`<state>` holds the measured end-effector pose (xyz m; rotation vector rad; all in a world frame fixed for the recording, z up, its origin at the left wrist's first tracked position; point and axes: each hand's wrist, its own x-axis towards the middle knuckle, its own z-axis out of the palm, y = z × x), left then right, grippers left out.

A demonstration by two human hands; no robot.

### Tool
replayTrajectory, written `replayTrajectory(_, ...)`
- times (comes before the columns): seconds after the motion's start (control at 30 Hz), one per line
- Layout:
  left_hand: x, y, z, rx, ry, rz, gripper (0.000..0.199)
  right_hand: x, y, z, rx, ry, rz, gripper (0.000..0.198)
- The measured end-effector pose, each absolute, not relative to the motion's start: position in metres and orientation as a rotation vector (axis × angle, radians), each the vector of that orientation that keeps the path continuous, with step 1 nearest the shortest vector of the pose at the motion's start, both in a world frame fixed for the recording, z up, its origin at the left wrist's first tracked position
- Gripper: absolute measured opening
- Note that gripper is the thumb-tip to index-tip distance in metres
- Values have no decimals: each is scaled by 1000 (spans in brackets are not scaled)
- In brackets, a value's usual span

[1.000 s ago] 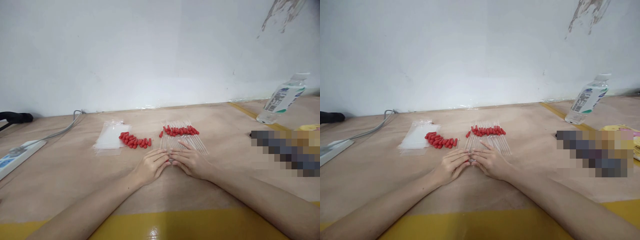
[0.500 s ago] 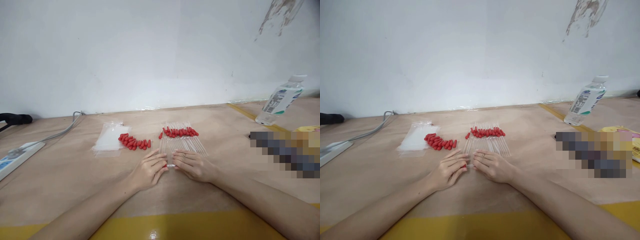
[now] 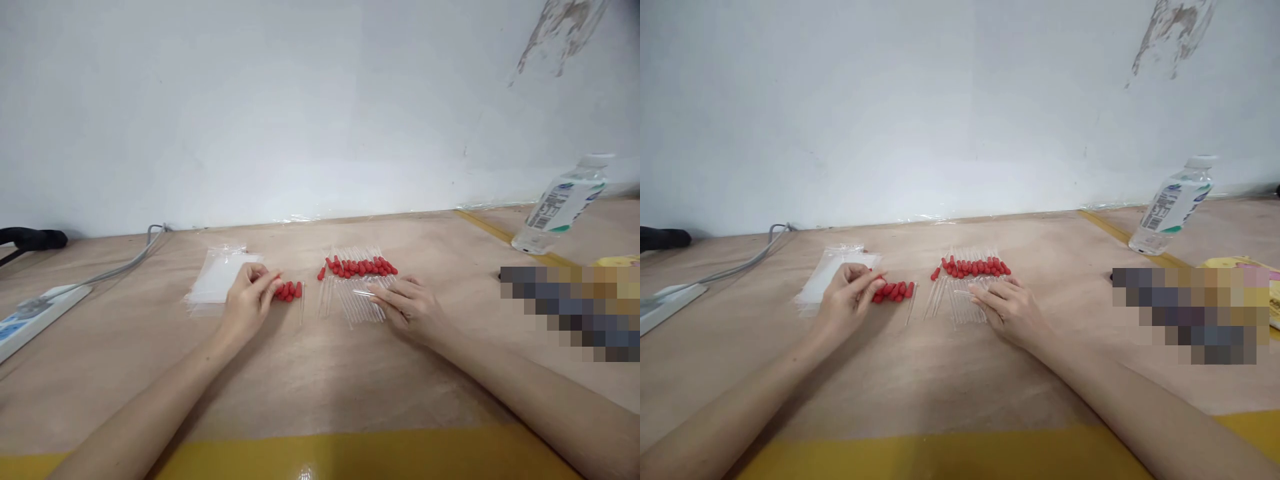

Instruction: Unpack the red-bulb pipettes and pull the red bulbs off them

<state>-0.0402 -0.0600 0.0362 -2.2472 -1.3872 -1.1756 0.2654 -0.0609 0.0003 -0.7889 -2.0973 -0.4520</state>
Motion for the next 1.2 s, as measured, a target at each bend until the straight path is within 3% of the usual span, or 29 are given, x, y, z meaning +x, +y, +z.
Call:
replayTrajectory(0.17, -59, -34, 61, -2253, -1755, -887, 30, 257, -58, -1, -957, -2160, -369, 29)
replayTrajectory(0.33, -60, -21, 69, -2352, -1998, -766, 34, 254, -55, -1, -1012, -2051, -385, 14)
replayTrajectory(0.63, -56, -21, 61, -2552, -2025, -578, 34, 253, -49, -10, -1000, -2066, -590, 14)
replayTrajectory(0.9, -50, -14, 76, -2327, -1945, -706, 33, 251, -55, -9, -1024, -2186, -492, 18)
replayTrajectory(1.2, 22, 32, 66, -2498, -2226, -411, 31, 250, -61, -3, -1034, -2217, -436, 32)
